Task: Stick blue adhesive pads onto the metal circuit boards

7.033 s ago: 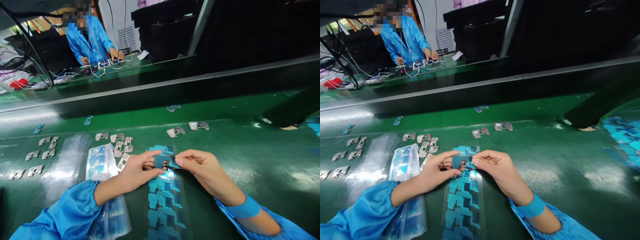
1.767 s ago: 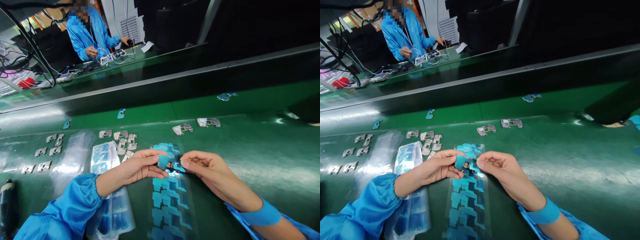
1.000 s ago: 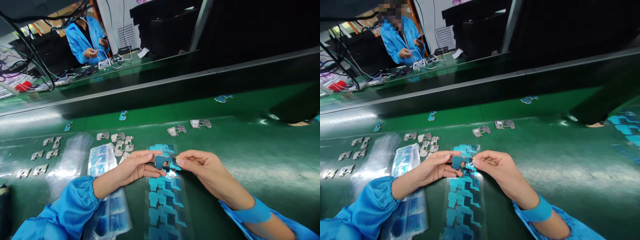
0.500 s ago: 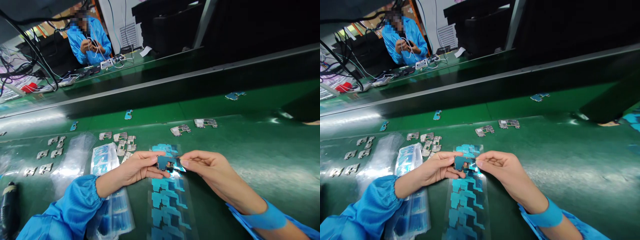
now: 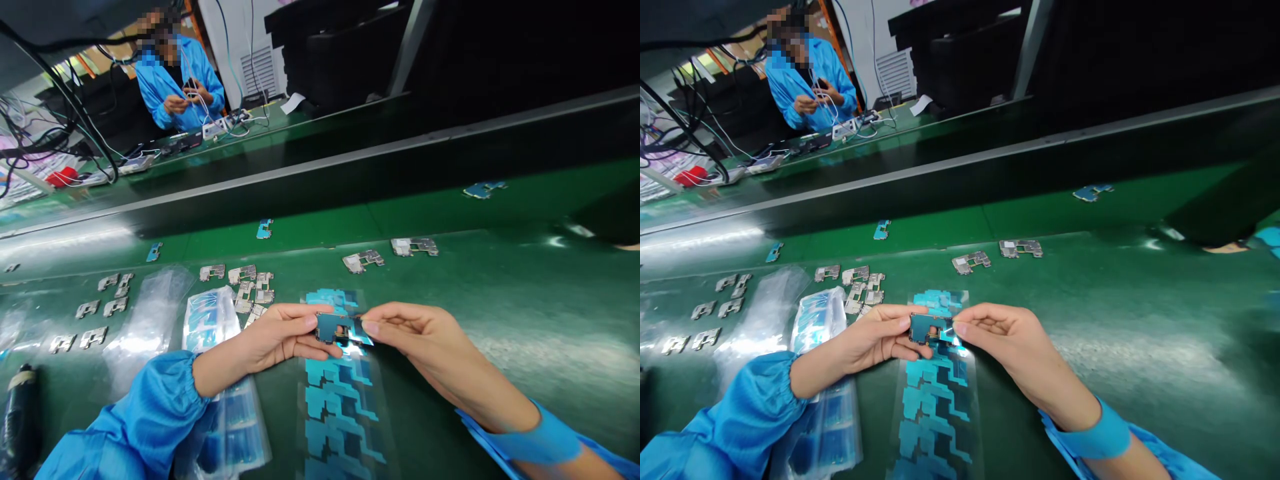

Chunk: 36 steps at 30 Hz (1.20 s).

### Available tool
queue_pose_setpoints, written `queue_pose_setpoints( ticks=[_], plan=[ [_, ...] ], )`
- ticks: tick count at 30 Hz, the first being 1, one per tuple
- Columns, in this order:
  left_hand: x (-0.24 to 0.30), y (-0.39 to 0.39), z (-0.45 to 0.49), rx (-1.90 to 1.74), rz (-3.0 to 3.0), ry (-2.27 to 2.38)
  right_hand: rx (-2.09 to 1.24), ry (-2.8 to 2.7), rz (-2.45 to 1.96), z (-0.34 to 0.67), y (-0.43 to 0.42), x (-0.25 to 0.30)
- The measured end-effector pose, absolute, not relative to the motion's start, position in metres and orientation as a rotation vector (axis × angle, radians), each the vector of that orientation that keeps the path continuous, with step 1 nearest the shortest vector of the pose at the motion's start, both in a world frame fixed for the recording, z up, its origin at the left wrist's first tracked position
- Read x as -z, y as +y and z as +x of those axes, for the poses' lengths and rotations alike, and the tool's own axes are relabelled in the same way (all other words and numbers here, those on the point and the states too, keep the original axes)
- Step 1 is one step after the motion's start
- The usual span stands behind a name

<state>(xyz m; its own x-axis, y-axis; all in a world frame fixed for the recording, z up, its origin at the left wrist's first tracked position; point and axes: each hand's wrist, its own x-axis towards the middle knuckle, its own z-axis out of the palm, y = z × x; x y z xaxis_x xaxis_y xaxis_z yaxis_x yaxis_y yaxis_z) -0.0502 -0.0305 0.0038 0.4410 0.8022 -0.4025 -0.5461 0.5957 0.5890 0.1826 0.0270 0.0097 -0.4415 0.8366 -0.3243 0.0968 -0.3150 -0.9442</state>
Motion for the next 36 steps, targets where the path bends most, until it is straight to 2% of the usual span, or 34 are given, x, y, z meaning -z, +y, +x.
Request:
queue_pose_setpoints(
  ticks=[36],
  plan=[
    [-0.009,-0.029,-0.049,-0.863,0.407,0.779,-1.848,-1.389,-1.149,0.185,0.029,0.001]
  ],
)
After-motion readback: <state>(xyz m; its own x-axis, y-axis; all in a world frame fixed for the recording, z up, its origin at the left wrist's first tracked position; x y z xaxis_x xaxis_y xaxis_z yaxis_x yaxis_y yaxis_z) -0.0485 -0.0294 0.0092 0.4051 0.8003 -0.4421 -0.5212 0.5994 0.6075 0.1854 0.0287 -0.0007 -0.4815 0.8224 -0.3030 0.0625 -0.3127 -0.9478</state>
